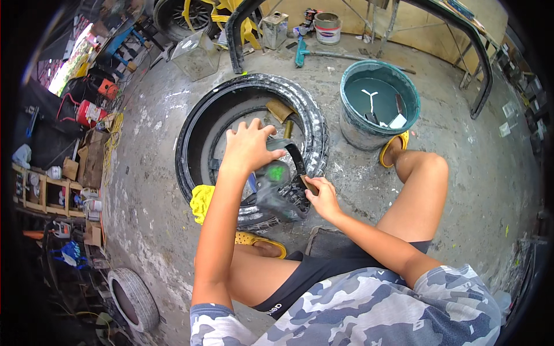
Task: The recorder is seen patching or cleaning a tire inner tube using various tools and materials in a workshop setting.
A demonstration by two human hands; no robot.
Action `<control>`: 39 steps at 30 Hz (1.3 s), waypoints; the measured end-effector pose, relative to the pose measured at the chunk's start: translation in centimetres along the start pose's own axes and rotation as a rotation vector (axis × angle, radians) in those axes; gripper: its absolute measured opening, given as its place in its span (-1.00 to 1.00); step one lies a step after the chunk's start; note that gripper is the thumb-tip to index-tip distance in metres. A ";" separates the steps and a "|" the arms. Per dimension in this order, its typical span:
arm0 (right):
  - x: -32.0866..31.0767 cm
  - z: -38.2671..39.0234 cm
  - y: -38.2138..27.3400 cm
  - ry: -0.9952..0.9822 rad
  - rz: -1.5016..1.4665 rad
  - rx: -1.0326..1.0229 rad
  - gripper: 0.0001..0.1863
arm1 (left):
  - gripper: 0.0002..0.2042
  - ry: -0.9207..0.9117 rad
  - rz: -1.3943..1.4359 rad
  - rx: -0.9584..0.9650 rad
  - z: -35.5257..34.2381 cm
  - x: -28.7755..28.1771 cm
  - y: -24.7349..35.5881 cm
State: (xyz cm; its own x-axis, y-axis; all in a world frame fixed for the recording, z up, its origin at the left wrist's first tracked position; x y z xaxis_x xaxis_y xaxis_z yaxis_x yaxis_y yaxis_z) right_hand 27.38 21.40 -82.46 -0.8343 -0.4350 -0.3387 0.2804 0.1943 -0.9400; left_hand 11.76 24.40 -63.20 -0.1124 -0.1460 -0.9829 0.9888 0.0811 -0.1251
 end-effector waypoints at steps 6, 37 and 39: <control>0.7 1.3 2.3 0.180 -0.138 0.185 -0.60 | -0.40 0.108 0.145 -0.143 4.9 -1.4 2.8; 3.0 2.1 -4.7 -0.444 0.281 -0.296 -0.50 | -0.15 0.055 -0.044 -0.295 -1.0 2.8 -2.8; 3.0 2.5 -4.5 -0.380 0.252 -0.301 -0.49 | -0.16 0.041 -0.076 -0.281 -1.5 3.1 -2.0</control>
State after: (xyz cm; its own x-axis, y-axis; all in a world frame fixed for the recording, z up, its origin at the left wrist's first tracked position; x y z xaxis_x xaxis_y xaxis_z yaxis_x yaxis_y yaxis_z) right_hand 24.75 17.03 -79.34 -0.5126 -0.6187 -0.5954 0.2547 0.5526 -0.7936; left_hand 9.33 25.22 -66.22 -0.1949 -0.1228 -0.9731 0.9121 0.3422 -0.2259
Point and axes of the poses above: each hand's wrist, its own z-axis away from the middle knuckle, its own x-axis out of the palm, y = z × x, the point moved 10 cm from there along -z, towards the middle knuckle, and after that the axes turned 6 degrees about -z, right-handed, at the moved point
